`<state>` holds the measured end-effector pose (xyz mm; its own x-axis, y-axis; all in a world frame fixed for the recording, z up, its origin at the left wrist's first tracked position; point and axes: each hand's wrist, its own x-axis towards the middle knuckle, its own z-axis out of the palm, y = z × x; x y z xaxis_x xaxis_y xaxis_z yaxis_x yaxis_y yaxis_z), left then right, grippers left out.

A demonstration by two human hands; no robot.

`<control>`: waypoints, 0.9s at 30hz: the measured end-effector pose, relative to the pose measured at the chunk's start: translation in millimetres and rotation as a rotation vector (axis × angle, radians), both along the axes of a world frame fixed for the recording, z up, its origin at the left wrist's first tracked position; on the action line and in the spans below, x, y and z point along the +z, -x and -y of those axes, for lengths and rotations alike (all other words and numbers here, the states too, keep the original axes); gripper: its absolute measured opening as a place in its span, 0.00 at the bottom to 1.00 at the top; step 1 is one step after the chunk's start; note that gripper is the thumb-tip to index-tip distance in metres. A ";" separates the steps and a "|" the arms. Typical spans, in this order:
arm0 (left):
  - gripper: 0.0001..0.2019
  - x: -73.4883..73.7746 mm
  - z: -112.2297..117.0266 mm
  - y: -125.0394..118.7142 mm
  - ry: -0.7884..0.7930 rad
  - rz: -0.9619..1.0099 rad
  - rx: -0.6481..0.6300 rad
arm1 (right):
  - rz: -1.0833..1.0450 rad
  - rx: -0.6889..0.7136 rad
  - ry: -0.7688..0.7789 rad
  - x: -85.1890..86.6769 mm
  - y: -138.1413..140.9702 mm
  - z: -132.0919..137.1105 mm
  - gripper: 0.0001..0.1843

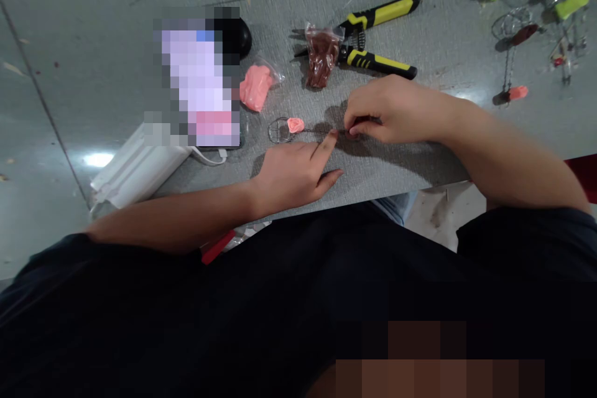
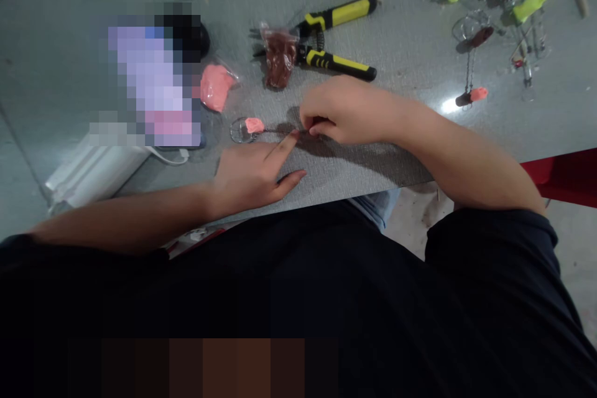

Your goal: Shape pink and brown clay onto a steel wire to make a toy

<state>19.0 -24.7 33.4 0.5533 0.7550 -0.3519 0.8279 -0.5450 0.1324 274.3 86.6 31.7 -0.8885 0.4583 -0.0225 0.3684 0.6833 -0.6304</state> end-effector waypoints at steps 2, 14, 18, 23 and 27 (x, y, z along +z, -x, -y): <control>0.37 -0.1 -0.3 0.3 -0.003 0.006 -0.004 | -0.002 -0.018 0.034 0.5 -0.7 -0.5 0.09; 0.36 -0.7 0.2 0.1 -0.017 0.016 0.001 | 0.083 0.001 -0.022 -3.7 3.3 -0.7 0.08; 0.36 -0.2 -0.2 0.2 -0.004 0.019 0.008 | 0.107 -0.003 -0.048 -1.6 4.3 1.5 0.09; 0.36 -1.9 -0.2 0.8 0.000 0.032 0.007 | 0.095 0.022 -0.028 5.7 2.8 2.2 0.13; 0.37 -1.8 -0.4 0.5 0.001 0.032 0.009 | 0.075 0.015 0.003 8.9 0.1 2.2 0.13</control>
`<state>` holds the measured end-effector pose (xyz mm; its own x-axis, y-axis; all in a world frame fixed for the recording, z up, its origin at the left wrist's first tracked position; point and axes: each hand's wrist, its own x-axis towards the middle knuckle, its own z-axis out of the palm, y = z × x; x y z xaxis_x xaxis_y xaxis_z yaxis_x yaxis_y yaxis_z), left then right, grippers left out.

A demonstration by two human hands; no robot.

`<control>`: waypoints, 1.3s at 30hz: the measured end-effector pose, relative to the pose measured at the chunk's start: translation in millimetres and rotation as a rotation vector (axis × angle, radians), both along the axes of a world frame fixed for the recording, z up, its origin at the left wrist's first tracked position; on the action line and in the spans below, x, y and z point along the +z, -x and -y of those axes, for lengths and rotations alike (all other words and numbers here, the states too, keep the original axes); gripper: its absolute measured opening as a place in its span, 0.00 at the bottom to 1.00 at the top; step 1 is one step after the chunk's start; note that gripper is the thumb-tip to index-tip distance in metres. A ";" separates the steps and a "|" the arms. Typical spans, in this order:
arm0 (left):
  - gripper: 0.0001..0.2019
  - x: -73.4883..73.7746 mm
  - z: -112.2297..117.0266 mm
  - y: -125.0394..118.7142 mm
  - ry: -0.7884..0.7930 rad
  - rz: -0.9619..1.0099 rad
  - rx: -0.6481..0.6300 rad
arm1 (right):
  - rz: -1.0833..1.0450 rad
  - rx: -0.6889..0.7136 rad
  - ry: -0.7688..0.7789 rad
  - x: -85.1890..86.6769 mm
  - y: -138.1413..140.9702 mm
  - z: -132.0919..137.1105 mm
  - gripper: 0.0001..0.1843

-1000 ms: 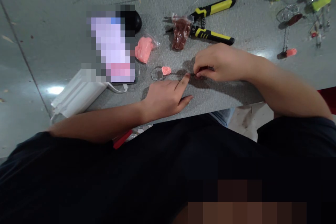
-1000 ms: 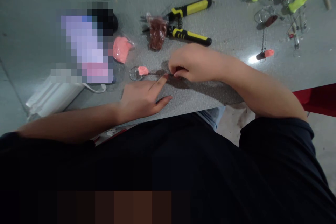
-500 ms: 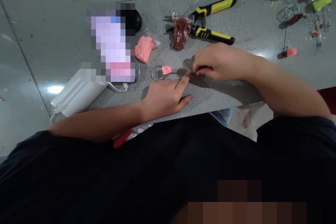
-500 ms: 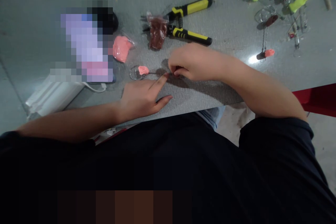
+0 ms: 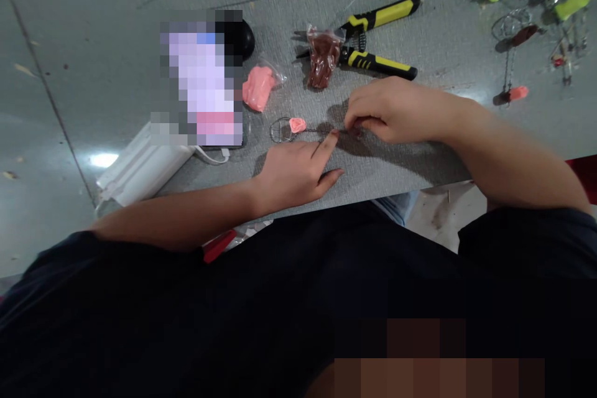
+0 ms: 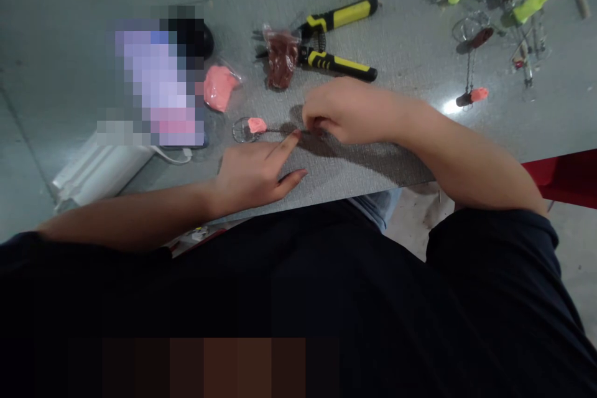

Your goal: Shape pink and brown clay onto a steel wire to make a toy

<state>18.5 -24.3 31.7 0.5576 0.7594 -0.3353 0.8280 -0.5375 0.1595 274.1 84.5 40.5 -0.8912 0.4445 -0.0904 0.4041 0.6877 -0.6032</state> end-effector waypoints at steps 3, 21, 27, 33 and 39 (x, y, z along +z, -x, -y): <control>0.37 1.6 -0.4 -0.6 0.006 -0.009 0.000 | -0.015 -0.015 0.001 -3.1 -2.4 -1.2 0.12; 0.37 1.0 -0.3 1.2 -0.003 0.013 -0.014 | -0.077 0.077 -0.003 -14.6 -5.2 -7.2 0.17; 0.37 1.2 -0.4 0.3 0.010 0.001 -0.004 | -0.113 0.066 0.003 -18.2 -4.0 -5.9 0.18; 0.37 1.0 -0.2 0.3 0.009 0.000 0.001 | -0.090 0.044 0.021 -16.4 -2.5 -3.5 0.15; 0.36 -0.3 0.3 0.7 -0.019 0.017 0.002 | -0.115 -0.095 0.079 -12.2 -2.3 -4.2 0.15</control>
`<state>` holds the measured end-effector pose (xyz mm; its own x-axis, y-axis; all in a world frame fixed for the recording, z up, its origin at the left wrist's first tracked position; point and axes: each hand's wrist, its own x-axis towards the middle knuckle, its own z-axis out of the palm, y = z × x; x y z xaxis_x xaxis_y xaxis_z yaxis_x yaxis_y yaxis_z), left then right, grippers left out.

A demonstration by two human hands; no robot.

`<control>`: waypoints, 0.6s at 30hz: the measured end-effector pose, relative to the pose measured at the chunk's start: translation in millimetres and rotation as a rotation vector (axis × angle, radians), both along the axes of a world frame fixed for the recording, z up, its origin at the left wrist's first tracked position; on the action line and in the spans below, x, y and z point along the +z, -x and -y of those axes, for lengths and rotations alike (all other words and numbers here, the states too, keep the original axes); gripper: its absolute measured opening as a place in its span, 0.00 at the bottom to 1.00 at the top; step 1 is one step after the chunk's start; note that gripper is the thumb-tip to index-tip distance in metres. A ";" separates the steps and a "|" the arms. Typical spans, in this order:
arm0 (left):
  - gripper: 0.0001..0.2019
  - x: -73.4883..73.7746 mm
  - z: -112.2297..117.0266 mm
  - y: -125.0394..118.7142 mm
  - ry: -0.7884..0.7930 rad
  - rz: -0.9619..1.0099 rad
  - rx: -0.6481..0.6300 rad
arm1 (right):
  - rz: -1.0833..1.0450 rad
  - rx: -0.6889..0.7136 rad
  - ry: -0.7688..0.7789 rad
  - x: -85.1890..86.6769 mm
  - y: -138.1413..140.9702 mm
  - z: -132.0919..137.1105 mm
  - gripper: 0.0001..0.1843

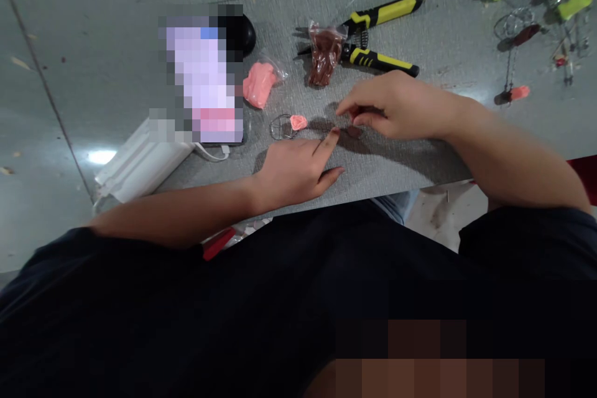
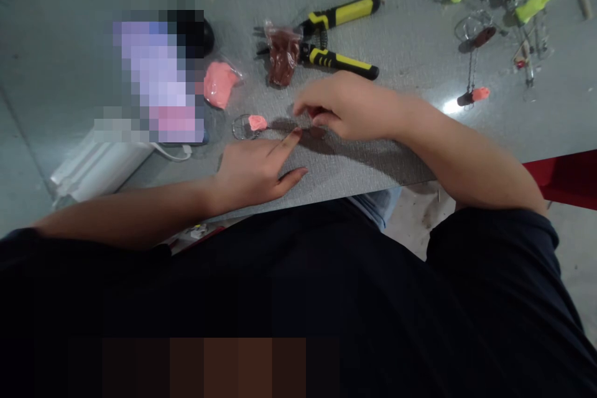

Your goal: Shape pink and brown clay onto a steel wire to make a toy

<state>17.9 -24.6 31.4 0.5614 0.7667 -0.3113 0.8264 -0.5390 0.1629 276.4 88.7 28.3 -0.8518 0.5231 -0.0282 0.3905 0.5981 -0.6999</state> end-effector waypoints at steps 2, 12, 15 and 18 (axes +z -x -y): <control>0.37 0.7 -0.3 -0.3 0.007 -0.005 0.001 | 0.014 -0.017 -0.068 -3.7 1.8 -1.9 0.17; 0.37 3.0 -0.8 -1.2 0.020 -0.035 -0.003 | 0.047 -0.176 -0.065 -10.7 18.3 4.7 0.10; 0.38 2.7 -0.9 -1.3 0.004 -0.036 -0.011 | 0.032 -0.171 0.009 -7.8 16.5 2.6 0.10; 0.38 2.8 -1.3 -2.0 0.007 -0.038 -0.004 | -0.007 -0.169 0.145 -2.8 13.3 -0.8 0.12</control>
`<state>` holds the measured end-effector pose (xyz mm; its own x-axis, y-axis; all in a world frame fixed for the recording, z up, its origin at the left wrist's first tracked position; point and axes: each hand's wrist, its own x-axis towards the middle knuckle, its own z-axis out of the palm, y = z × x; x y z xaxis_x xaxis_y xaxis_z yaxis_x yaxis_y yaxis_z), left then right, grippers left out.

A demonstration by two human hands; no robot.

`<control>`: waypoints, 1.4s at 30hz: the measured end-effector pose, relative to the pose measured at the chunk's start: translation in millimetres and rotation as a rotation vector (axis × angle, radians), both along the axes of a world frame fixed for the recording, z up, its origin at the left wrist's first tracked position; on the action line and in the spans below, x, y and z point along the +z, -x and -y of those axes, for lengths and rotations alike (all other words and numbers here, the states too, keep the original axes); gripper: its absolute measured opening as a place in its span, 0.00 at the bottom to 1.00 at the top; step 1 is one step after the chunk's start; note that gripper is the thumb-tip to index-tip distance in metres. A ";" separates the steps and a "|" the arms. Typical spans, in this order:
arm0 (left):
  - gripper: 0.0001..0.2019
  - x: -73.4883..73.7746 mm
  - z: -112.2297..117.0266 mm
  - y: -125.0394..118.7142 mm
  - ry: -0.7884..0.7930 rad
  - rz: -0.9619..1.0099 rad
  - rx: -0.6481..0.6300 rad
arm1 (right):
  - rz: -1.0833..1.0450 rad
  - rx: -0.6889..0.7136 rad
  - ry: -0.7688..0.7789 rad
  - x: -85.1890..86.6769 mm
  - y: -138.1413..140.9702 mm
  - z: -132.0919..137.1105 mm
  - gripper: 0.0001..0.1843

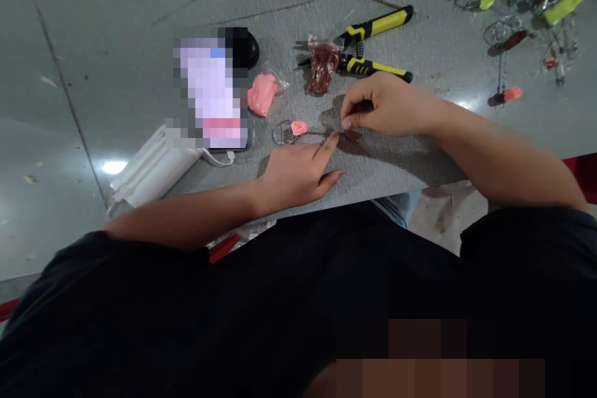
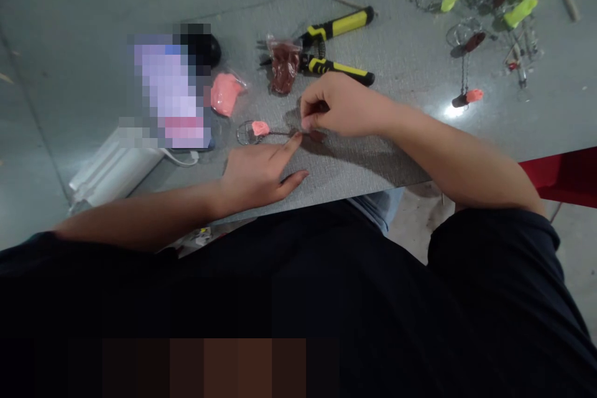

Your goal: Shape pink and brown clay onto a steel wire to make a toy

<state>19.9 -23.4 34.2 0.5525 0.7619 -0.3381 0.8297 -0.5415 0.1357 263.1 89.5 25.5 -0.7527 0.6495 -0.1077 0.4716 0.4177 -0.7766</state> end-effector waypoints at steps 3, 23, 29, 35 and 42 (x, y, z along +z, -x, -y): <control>0.37 -0.2 0.2 0.5 -0.001 0.020 0.012 | -0.026 -0.026 0.032 5.9 -1.6 -1.1 0.12; 0.12 -18.3 4.1 18.5 0.319 1.135 0.217 | -0.107 0.346 -1.154 15.3 13.2 68.1 0.08; 0.13 -12.9 6.8 21.0 0.367 1.138 0.198 | -0.254 0.211 -1.190 9.8 6.7 55.1 0.18; 0.06 -21.4 5.7 21.9 0.340 1.119 -0.076 | 0.258 0.001 -0.679 8.6 10.4 44.7 0.17; 0.09 -27.0 2.1 21.8 0.335 0.993 -0.196 | 0.542 -0.053 -0.455 12.6 42.1 58.3 0.19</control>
